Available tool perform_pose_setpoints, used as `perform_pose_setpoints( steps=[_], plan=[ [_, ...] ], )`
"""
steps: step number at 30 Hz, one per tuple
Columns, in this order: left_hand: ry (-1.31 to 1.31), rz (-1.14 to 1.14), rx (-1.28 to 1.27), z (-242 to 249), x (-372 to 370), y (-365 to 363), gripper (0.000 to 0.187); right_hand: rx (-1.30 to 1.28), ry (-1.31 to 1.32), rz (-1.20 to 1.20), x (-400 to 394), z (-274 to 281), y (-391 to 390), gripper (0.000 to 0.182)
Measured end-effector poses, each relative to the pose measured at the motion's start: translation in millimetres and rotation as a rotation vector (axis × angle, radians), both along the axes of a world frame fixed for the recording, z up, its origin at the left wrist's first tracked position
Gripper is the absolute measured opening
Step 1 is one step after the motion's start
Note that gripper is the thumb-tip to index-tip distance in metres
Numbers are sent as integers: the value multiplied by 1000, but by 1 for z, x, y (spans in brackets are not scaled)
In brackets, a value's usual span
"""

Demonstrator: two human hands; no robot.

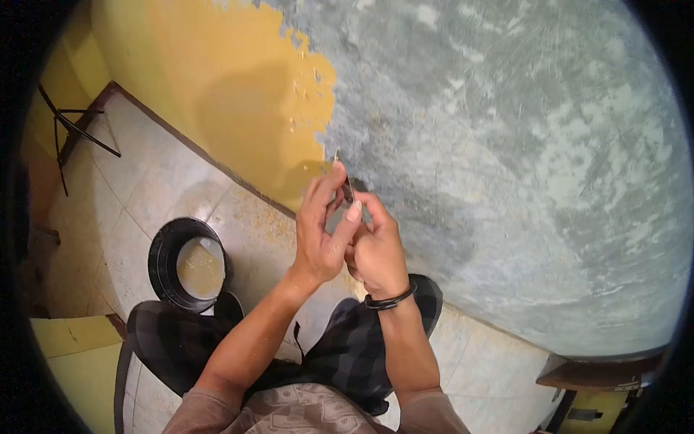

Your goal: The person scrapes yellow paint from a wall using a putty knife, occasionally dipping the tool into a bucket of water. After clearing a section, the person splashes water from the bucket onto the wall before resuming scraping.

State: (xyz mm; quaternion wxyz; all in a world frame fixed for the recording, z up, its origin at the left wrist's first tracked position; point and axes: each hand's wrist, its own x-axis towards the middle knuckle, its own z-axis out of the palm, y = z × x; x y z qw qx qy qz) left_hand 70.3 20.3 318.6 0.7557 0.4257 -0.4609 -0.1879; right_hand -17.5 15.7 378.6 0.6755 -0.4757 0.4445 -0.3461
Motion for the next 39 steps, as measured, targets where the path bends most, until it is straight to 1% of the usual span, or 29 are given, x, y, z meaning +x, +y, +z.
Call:
perform_pose_setpoints(
  steps=[1, 3, 4, 5, 7, 8, 9, 11, 12, 14, 15, 17, 18, 19, 20, 21, 22, 23, 24, 25, 26, 27, 29, 32, 33, 35, 37, 38, 39],
  plan=[
    [-18, 5, -10, -1, 7, -6, 51, -10, -18, 5, 8, -1, -7, 23],
    [-11, 59, 74, -4, 17, -7, 50, 19, 52, 28, 19, -3, -15, 22],
    [109, 12, 68, 3, 19, -4, 48, 49, 69, 54, 18, 0, -15, 21],
    [103, 12, 59, 4, 21, -3, 48, 40, 63, 55, 21, -2, -13, 21],
    [-17, 2, 111, 3, 23, 3, 46, -87, 64, 18, 23, -10, -7, 22],
    [66, -83, 117, 2, 22, 5, 47, -86, 152, 27, 16, -11, -3, 22],
    [101, -115, 88, 0, 17, 6, 51, -35, 133, 2, 10, -12, 0, 24],
    [12, -65, 37, -9, 10, 1, 54, 3, 76, -64, 8, -14, 1, 25],
    [23, -60, 43, -11, 16, -3, 54, 9, 86, -58, 15, -17, -4, 25],
    [-105, 90, 84, -11, 26, -6, 56, -42, 114, -44, 28, -19, -14, 26],
    [-105, 70, 95, -11, 27, -1, 56, 49, 124, 4, 32, -4, -12, 27],
    [53, -72, 164, -6, 35, 0, 54, 38, 118, 67, 29, -10, -13, 28],
    [58, -57, 148, -11, 33, -2, 56, 32, 129, 81, 27, -12, -9, 28],
    [66, -45, 143, -10, 30, 0, 56, -4, 133, 13, 26, -15, -2, 27],
    [22, -80, 122, -9, 28, 3, 56, -43, 135, -52, 26, -17, 2, 27],
    [-17, -110, 106, -8, 26, 5, 55, -46, 146, -32, 26, -19, 3, 27],
    [-63, -72, 122, -5, 24, 6, 56, -32, 107, -76, 22, -21, 4, 27],
    [-57, -61, 127, -5, 28, 4, 56, -16, 60, -125, 21, -23, 3, 27],
    [-80, -32, 104, -6, 34, 0, 55, -106, 52, -153, 28, -37, -4, 26],
    [-100, -28, 95, -8, 34, 0, 55, -181, 51, -204, 40, -39, -6, 26],
    [-52, -31, 120, -10, 31, -1, 54, -33, 98, -69, 30, -20, -5, 27],
    [-64, -60, 122, -10, 31, -3, 54, 14, 140, -39, 29, -12, -5, 26],
    [122, -129, 123, -11, 30, -1, 52, 39, 142, -16, 26, -9, -4, 26],
    [77, -188, 150, -12, 16, 9, 53, -6, 147, 17, 6, -18, 3, 26],
    [58, -209, 157, -13, 13, 8, 53, 37, 83, -12, 4, -17, 2, 26],
    [6, -176, 140, -16, 15, 4, 54, 37, 27, -87, 11, -21, 0, 24],
    [-156, 23, 176, -16, 23, -1, 52, -134, 65, -23, 27, -30, -16, 23],
    [77, -31, 178, -12, 23, -2, 49, 1, 101, -9, 29, -21, -16, 23],
    [51, -51, 171, -10, 27, -4, 49, -7, 76, -31, 31, -23, -17, 23]
  ],
)
